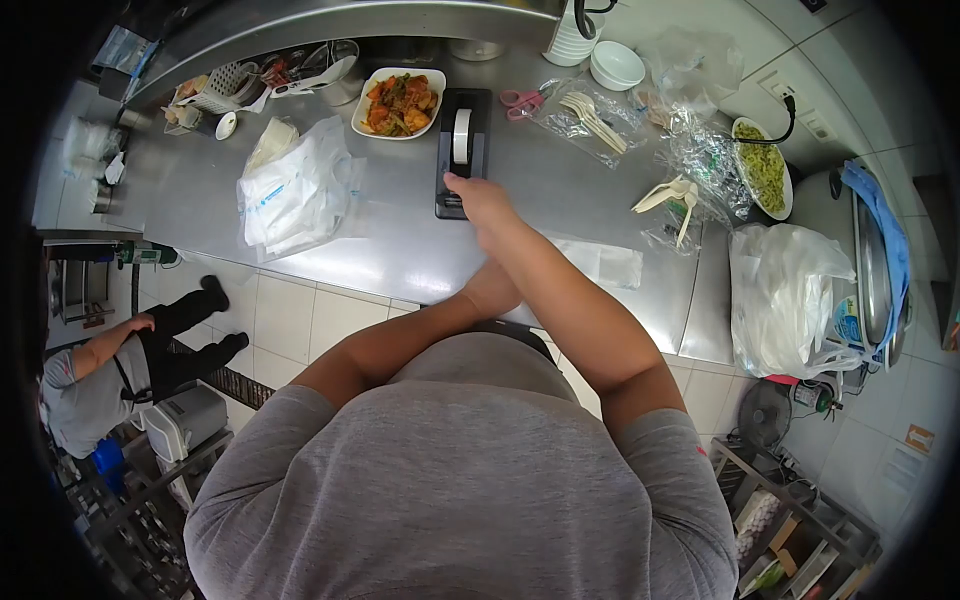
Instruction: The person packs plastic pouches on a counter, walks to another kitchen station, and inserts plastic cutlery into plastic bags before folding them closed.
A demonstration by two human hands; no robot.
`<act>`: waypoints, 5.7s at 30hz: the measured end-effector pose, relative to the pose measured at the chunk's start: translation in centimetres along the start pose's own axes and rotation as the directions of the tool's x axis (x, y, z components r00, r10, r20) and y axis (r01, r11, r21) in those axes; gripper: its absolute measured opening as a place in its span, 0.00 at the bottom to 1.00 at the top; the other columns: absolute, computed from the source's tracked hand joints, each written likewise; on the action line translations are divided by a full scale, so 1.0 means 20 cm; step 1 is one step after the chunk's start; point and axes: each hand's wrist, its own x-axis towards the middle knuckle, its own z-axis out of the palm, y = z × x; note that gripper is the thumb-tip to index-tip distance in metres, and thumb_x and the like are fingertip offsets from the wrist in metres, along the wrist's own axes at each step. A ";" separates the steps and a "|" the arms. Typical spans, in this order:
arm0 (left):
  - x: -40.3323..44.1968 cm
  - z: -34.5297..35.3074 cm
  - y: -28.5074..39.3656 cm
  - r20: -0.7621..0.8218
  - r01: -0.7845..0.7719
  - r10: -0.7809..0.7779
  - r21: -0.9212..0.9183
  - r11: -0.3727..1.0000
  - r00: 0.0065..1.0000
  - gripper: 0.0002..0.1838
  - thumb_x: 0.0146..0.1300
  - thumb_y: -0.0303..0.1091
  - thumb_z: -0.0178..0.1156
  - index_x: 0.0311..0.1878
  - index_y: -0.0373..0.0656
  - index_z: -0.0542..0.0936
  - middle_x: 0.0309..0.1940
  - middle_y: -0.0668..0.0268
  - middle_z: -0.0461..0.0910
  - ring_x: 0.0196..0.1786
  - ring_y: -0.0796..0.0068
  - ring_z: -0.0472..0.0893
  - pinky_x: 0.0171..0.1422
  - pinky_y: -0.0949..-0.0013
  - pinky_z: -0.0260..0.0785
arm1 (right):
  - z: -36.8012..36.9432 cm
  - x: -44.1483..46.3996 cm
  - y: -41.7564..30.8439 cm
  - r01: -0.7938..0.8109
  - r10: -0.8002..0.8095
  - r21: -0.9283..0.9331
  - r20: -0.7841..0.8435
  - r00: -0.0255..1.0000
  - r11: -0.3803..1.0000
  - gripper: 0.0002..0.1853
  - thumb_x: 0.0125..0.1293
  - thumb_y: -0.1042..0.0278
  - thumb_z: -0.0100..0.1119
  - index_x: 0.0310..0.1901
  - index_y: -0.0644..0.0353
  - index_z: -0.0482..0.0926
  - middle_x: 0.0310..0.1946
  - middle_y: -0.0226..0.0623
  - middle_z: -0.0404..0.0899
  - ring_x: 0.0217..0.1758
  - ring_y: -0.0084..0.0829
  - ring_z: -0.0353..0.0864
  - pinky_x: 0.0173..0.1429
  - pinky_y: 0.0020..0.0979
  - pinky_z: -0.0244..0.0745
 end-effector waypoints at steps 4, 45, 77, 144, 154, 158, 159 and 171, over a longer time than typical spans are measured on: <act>0.01 -0.05 0.02 -0.268 -0.112 0.110 0.007 0.994 0.957 0.19 0.59 0.37 0.54 0.51 0.37 0.75 0.52 0.53 0.74 0.57 0.57 0.72 0.64 0.52 0.61 | 0.00 -0.07 0.16 0.273 -0.282 0.124 0.056 0.958 0.954 0.18 0.64 0.48 0.59 0.44 0.54 0.84 0.64 0.41 0.67 0.72 0.39 0.55 0.71 0.54 0.41; 0.09 -0.28 -0.02 -0.172 0.467 -0.533 -0.313 0.827 0.828 0.11 0.58 0.31 0.61 0.44 0.41 0.79 0.28 0.60 0.80 0.31 0.62 0.80 0.38 0.63 0.71 | -0.90 -0.23 0.38 0.643 -0.786 -0.565 -0.014 0.618 0.516 0.06 0.63 0.67 0.58 0.34 0.61 0.77 0.27 0.42 0.79 0.33 0.39 0.78 0.43 0.36 0.72; 0.16 -0.32 0.27 -0.137 0.228 -0.221 0.038 0.973 0.966 0.22 0.54 0.40 0.66 0.51 0.46 0.74 0.52 0.58 0.72 0.61 0.63 0.69 0.64 0.50 0.57 | -1.59 -0.29 0.47 0.094 -0.430 -0.737 -0.280 0.859 0.669 0.19 0.56 0.50 0.65 0.29 0.62 0.81 0.26 0.41 0.81 0.31 0.37 0.79 0.37 0.38 0.74; -0.64 -1.21 0.03 0.051 0.077 -0.593 -0.997 0.020 0.804 0.20 0.68 0.34 0.55 0.61 0.37 0.70 0.50 0.65 0.78 0.52 0.76 0.76 0.56 0.72 0.67 | -0.14 0.18 0.58 0.433 -0.617 -0.581 -0.157 0.771 0.689 0.09 0.66 0.68 0.54 0.34 0.62 0.83 0.24 0.30 0.75 0.29 0.27 0.74 0.39 0.29 0.70; -0.57 -1.25 0.06 0.129 0.174 -0.501 -0.984 0.045 0.856 0.28 0.75 0.48 0.44 0.67 0.34 0.64 0.59 0.60 0.72 0.59 0.74 0.70 0.65 0.72 0.59 | 0.05 -0.85 -0.19 0.711 -0.510 -0.162 0.591 0.625 0.684 0.15 0.72 0.60 0.48 0.31 0.61 0.75 0.23 0.32 0.75 0.29 0.27 0.74 0.36 0.32 0.69; -0.56 -1.21 0.06 0.091 0.163 -0.427 -0.977 0.135 0.900 0.29 0.76 0.50 0.40 0.66 0.33 0.65 0.59 0.59 0.72 0.60 0.73 0.70 0.66 0.72 0.59 | 0.17 -0.81 -0.20 0.765 -0.623 -0.614 0.527 0.579 0.193 0.16 0.70 0.57 0.49 0.30 0.62 0.73 0.30 0.49 0.76 0.36 0.53 0.75 0.41 0.47 0.69; -0.55 -1.21 0.07 0.088 0.160 -0.425 -0.978 0.137 0.901 0.29 0.76 0.50 0.40 0.66 0.33 0.65 0.59 0.59 0.72 0.60 0.73 0.70 0.66 0.72 0.59 | 0.19 -0.79 -0.18 0.765 -0.624 -0.615 0.526 0.577 0.189 0.16 0.70 0.57 0.49 0.30 0.62 0.73 0.30 0.49 0.76 0.36 0.53 0.75 0.41 0.47 0.69; -0.59 -1.16 0.07 -0.086 0.139 -0.393 -0.849 0.510 0.915 0.28 0.76 0.50 0.39 0.61 0.33 0.69 0.56 0.59 0.75 0.56 0.73 0.74 0.63 0.70 0.61 | 0.22 -0.82 -0.09 0.386 -0.837 -0.913 0.105 0.538 0.133 0.19 0.62 0.51 0.61 0.32 0.63 0.75 0.25 0.44 0.78 0.27 0.44 0.79 0.33 0.38 0.74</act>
